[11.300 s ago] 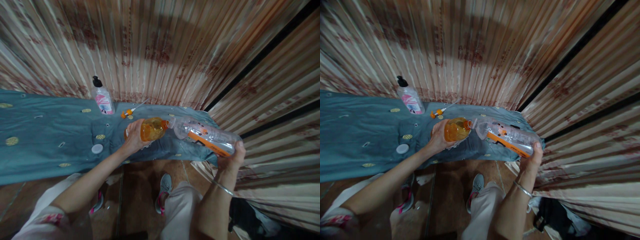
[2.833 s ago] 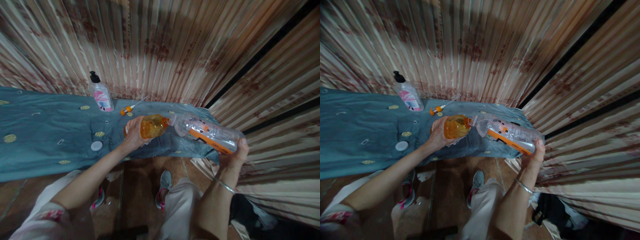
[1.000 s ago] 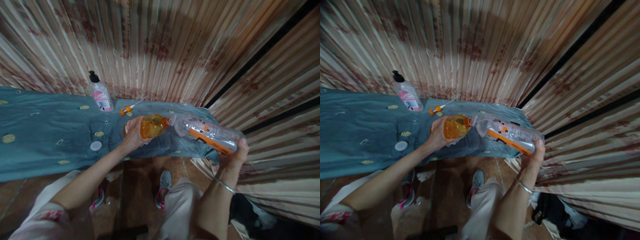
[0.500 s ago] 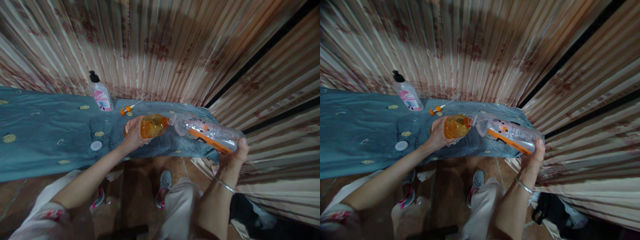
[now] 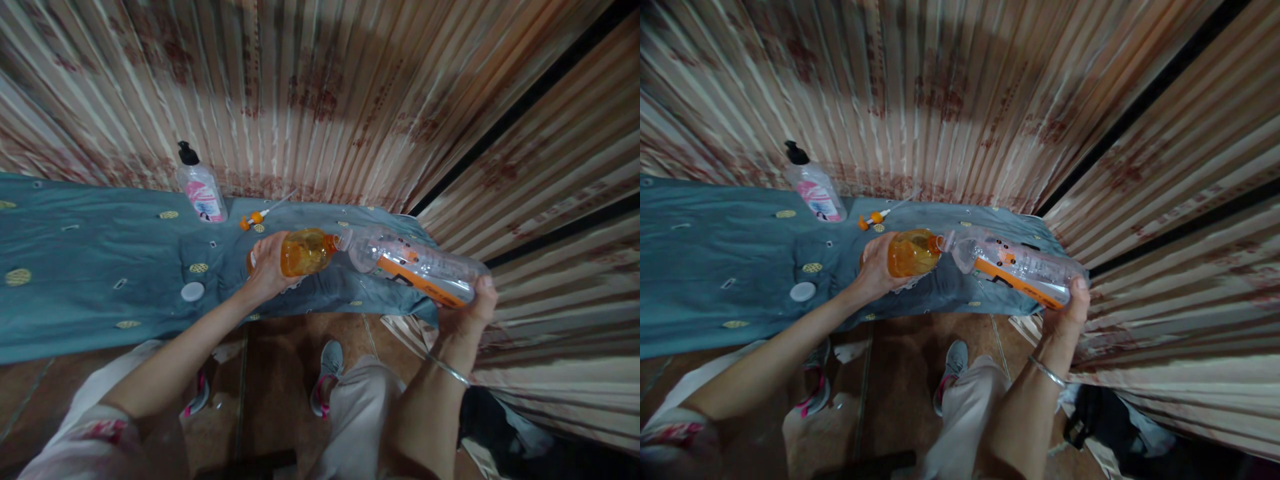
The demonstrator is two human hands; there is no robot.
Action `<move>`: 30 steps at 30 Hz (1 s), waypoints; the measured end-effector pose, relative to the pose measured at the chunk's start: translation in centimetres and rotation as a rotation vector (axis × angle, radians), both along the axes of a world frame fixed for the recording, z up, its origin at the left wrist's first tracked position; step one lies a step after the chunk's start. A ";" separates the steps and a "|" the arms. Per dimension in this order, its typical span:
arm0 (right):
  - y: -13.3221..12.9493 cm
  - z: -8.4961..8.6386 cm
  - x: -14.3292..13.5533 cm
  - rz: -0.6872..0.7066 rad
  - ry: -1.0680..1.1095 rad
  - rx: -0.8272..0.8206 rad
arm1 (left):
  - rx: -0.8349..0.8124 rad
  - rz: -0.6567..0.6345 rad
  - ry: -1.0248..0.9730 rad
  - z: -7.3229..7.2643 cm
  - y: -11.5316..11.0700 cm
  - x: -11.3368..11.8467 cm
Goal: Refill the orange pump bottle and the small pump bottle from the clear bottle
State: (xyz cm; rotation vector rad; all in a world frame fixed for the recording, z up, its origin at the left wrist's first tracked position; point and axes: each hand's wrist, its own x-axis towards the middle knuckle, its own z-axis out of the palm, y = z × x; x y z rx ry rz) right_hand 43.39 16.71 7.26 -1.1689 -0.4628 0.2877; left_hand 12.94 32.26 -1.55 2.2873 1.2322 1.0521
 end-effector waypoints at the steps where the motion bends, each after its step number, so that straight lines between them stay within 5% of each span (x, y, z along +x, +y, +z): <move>1: 0.0 -0.1 0.1 0.007 -0.002 0.007 | -0.001 0.001 0.001 0.0 0.0 0.0; 30: -0.1 0.5 -0.3 0.015 0.002 -0.009 | -0.014 0.001 -0.012 0.1 0.0 0.1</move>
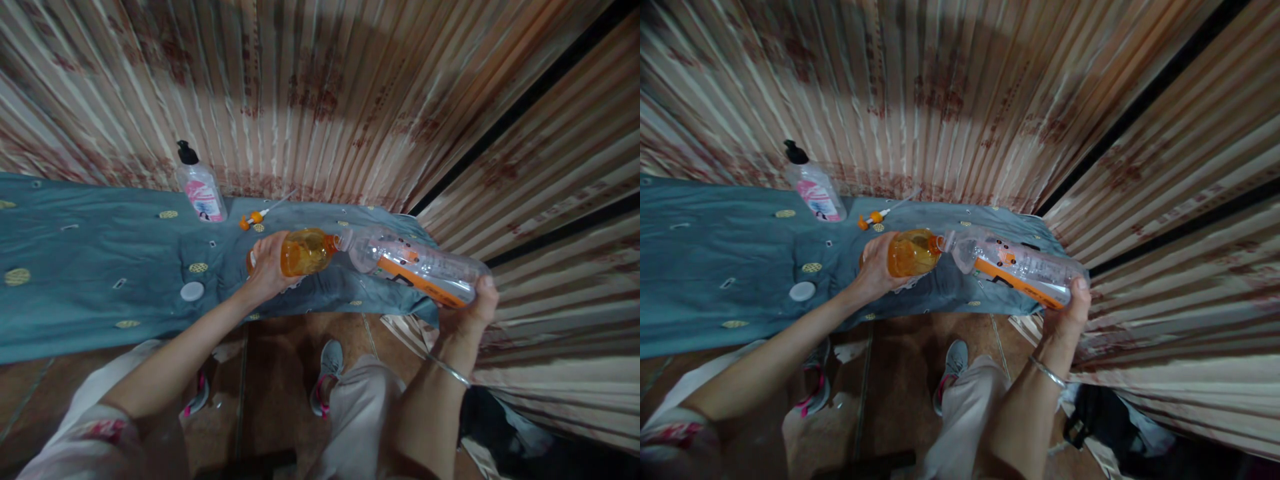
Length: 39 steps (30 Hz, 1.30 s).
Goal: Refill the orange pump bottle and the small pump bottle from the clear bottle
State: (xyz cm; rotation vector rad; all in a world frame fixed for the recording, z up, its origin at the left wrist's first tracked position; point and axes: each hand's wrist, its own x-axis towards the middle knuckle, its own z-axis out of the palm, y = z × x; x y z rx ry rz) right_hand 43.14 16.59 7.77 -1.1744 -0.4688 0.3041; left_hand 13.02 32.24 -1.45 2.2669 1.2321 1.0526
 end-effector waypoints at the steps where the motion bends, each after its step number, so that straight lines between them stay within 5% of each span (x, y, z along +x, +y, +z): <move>1: 0.0 0.0 0.0 -0.002 -0.009 0.006 | -0.003 -0.002 0.001 0.0 0.0 0.0; 39: 0.0 0.0 0.2 0.015 -0.039 0.010 | -0.031 0.009 0.047 0.4 -0.1 0.0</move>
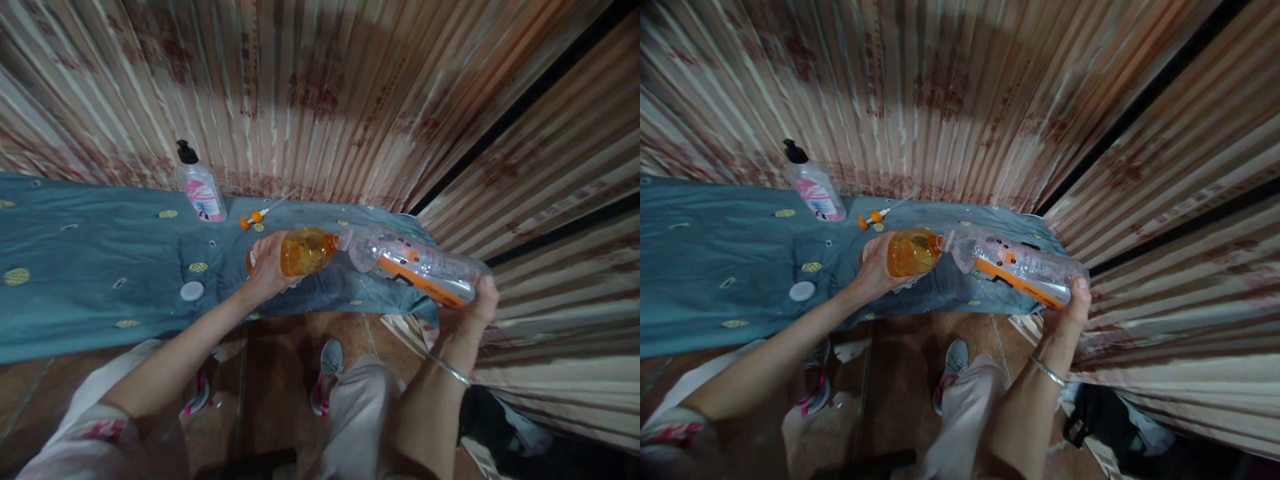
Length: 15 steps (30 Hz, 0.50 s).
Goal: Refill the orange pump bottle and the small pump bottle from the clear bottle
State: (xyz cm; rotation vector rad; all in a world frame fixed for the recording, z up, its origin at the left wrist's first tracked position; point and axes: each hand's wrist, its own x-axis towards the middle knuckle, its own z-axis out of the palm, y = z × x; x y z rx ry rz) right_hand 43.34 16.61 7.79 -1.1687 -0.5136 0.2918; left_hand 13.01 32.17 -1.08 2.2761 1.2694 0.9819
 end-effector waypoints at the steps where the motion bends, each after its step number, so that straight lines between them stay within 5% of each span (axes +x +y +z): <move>1: 0.0 0.0 0.0 -0.009 0.003 -0.004 | 0.001 -0.002 -0.003 0.0 0.0 0.0; 15: 0.1 -0.1 0.1 0.005 0.029 0.007 | 0.025 -0.018 -0.025 -0.2 0.0 0.0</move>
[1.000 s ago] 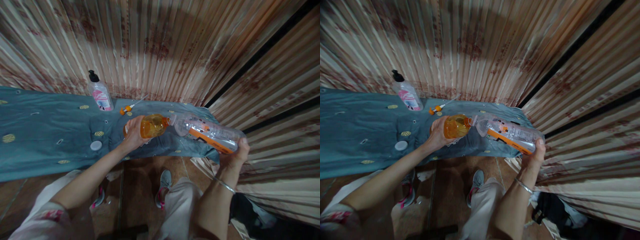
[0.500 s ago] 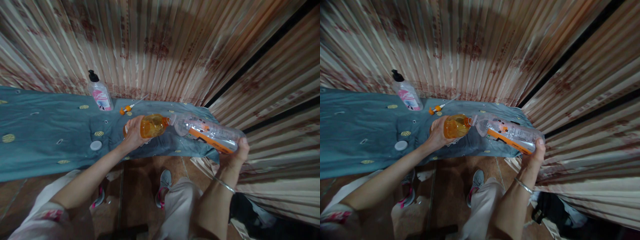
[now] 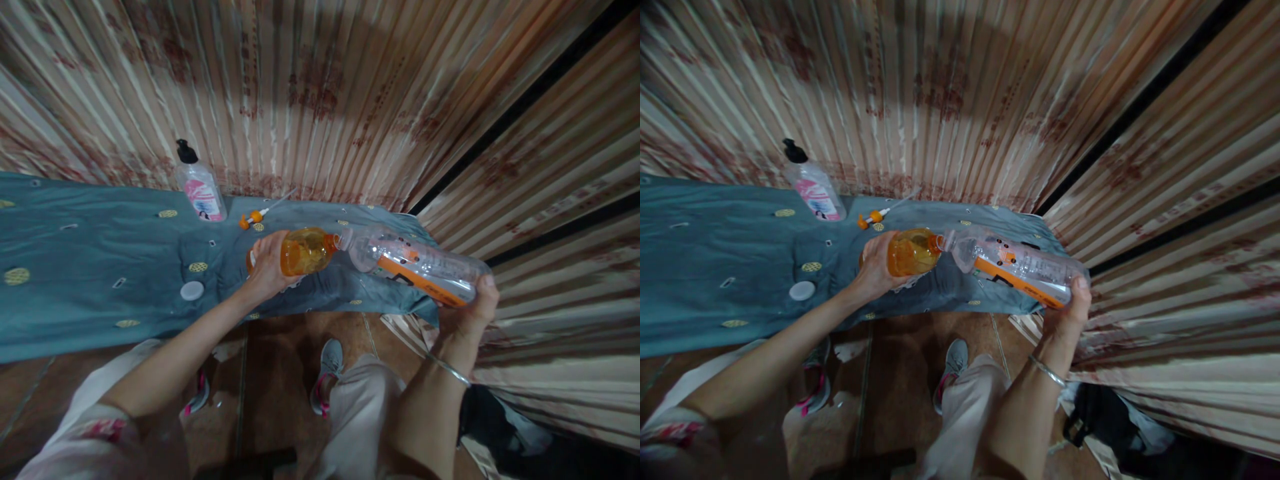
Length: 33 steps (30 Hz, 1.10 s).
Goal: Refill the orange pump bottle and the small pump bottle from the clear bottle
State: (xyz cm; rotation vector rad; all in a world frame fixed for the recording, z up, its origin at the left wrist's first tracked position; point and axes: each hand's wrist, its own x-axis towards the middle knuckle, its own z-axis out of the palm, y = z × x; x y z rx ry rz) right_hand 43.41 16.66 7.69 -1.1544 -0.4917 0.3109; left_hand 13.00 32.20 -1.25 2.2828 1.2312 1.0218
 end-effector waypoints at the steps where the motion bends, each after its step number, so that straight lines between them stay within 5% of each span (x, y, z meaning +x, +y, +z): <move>1: 0.0 0.0 0.0 0.002 0.004 -0.008 | 0.000 0.004 -0.004 -0.1 0.0 0.0; 33: 0.0 -0.1 0.2 -0.002 0.018 0.009 | -0.011 0.019 0.066 0.3 -0.2 0.1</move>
